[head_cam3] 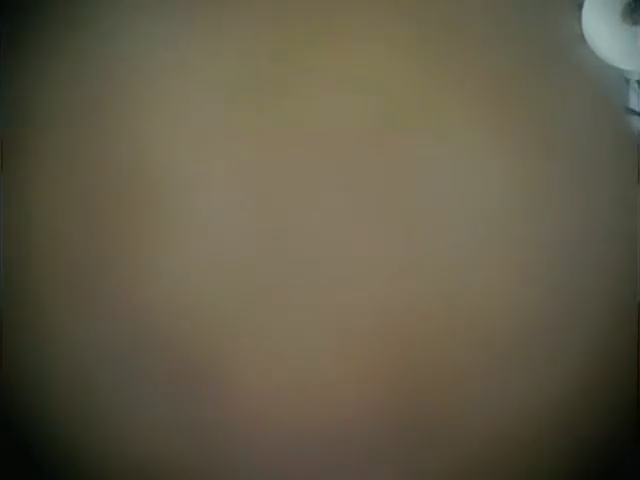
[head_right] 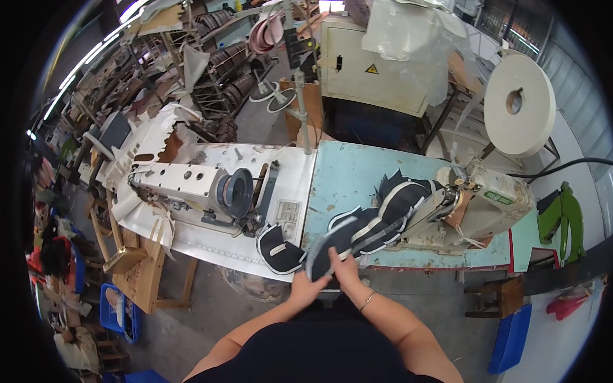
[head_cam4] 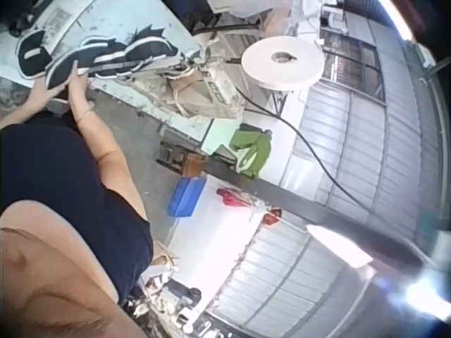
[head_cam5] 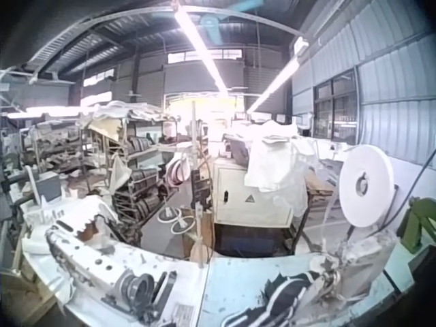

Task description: Bind the edges of shoe upper components using an industrial piping machine.

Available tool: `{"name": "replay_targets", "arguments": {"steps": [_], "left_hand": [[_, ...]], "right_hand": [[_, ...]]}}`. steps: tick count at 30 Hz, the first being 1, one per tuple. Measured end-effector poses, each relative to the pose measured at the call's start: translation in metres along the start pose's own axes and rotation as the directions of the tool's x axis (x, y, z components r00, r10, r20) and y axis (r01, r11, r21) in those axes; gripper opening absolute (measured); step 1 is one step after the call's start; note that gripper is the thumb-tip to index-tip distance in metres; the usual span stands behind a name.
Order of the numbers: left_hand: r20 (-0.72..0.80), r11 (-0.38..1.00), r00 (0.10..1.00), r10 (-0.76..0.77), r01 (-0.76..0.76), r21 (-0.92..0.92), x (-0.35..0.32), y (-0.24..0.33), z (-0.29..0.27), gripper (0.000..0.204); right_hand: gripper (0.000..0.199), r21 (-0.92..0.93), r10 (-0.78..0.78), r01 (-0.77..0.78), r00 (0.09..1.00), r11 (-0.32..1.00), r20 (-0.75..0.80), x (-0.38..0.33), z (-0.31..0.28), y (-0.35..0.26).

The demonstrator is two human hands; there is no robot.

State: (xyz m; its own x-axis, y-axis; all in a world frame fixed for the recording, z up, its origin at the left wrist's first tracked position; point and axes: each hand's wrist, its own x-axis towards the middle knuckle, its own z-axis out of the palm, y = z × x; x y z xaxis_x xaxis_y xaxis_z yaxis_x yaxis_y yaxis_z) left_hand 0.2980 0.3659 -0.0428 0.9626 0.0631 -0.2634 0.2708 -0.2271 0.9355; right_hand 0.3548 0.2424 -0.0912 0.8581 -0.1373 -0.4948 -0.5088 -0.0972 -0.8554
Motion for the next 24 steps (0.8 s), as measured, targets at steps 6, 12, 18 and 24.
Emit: {"name": "replay_targets", "arguments": {"steps": [6, 12, 18, 24], "left_hand": [[-0.203, 0.918, 0.979, 0.031, -0.108, -0.381, 0.01, 0.0, -0.029, 0.037], [-0.684, 0.844, 0.663, 0.305, 0.145, 0.517, 0.058, -0.056, -0.084, 0.08], [0.289, 0.673, 0.937, -0.197, 0.343, -0.655, 0.031, -0.013, -0.007, 0.026], [0.434, 0.602, 0.901, -0.022, 0.359, -0.713, 0.026, -0.017, -0.011, 0.022]], "right_hand": [[0.052, 0.421, 0.065, -0.164, 0.969, 0.892, 0.24, 0.022, -0.024, -0.012], [0.055, 0.123, -0.041, 0.019, 0.984, 0.992, 0.176, -0.008, -0.021, -0.031], [0.052, -0.657, -0.458, 0.435, 0.876, 0.616, 0.151, -0.031, -0.01, -0.02], [0.051, 0.382, 0.087, -0.323, 0.849, 0.866, 0.521, -0.025, -0.034, -0.017]]}}
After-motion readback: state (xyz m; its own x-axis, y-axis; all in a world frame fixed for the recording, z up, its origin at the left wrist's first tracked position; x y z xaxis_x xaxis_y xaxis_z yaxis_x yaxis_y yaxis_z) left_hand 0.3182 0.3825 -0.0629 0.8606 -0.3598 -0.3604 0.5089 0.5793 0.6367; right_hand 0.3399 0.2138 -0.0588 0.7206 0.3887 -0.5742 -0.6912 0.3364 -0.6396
